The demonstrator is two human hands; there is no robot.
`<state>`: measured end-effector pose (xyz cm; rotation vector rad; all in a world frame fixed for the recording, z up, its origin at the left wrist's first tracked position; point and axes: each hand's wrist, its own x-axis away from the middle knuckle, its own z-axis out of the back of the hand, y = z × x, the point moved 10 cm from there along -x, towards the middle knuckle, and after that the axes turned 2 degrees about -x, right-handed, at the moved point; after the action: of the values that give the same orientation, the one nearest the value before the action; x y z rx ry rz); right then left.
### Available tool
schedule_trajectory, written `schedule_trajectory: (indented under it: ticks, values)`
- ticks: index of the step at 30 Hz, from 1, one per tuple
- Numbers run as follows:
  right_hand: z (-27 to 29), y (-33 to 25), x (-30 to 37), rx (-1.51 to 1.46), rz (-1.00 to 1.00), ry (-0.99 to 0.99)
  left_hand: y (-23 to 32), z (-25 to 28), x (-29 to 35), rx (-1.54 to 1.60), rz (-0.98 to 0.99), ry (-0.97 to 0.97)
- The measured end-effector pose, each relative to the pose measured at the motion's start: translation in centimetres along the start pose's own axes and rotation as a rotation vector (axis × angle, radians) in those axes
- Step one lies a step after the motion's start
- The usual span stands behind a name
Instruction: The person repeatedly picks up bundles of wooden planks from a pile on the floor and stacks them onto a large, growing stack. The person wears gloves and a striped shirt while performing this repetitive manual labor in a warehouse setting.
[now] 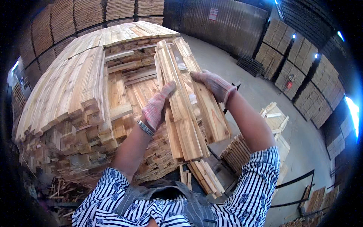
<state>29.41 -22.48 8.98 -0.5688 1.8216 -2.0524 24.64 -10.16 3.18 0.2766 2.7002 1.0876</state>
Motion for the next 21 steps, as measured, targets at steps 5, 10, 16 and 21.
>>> schedule_trajectory:
  ticks: [5,10,16,21]
  values:
    - [6.2,-2.1,-8.0,0.838,-0.049,0.213,-0.1,4.9,-4.8,-0.177,0.013,0.270]
    - [5.1,5.4,-13.6,1.419,-0.143,0.370,1.2,13.1,-9.2,-0.612,-0.168,0.584]
    - [5.9,4.7,-14.1,1.283,-0.006,0.298,1.9,9.5,-5.9,-0.541,0.070,0.679]
    - [-1.4,-0.6,-9.3,1.244,0.428,0.104,4.6,11.8,-5.9,-0.644,-0.107,0.616]
